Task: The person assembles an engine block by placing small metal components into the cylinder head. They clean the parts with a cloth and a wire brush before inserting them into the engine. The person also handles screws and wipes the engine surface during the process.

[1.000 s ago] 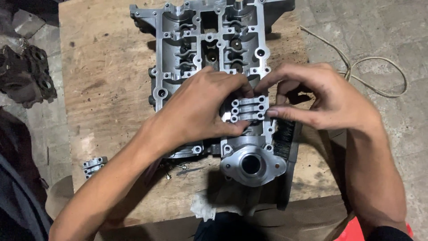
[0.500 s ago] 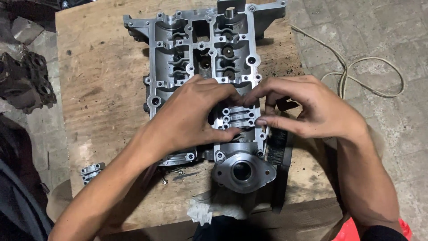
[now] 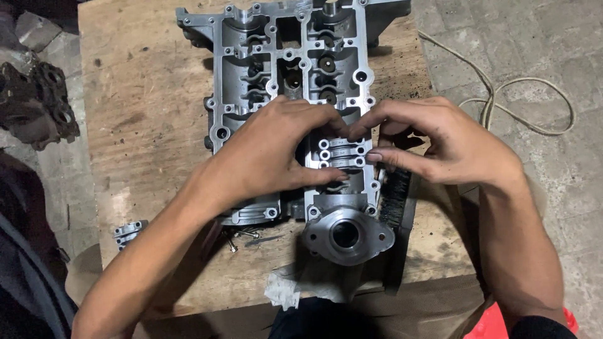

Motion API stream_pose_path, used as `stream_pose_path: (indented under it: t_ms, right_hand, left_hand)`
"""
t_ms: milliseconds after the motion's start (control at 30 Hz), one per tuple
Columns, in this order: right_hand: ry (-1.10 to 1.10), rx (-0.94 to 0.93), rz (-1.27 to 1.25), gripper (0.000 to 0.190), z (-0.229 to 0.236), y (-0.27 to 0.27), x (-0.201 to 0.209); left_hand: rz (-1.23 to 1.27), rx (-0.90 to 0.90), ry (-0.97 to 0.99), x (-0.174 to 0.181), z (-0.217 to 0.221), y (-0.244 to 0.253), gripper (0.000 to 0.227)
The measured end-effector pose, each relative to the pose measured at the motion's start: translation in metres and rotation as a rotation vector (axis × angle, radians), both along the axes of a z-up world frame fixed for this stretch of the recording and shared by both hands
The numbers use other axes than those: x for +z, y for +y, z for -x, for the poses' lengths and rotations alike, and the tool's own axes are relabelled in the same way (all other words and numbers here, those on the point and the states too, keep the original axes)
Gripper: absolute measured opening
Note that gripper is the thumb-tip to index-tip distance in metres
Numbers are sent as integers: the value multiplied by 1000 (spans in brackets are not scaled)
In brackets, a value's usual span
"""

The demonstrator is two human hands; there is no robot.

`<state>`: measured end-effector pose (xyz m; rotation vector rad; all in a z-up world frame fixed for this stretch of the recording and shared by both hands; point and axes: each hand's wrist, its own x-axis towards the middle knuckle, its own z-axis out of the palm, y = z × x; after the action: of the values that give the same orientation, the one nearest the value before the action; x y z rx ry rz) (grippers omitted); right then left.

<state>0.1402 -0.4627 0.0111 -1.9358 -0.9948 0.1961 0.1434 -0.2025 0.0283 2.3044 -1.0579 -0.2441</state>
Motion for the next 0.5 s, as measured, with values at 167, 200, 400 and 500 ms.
stream_pose_path:
  t_ms: [167,200,400,500]
  right_hand:
    - [18,20,-26,38,-3,0,-3]
    - [15,26,-44,36,-4,-1,-5]
    - [-54,-15,-31,37,-1,1,1]
    - [-109,-6,-73,43,-1,1,-6]
  left_hand:
    - [49,-59,86,5,-12,5,60]
    - [60,-100,113,5,-15,7,60]
    - [99,-230,169,11,-27,21,38]
    - [122,-215,127,14,-25,20,39]
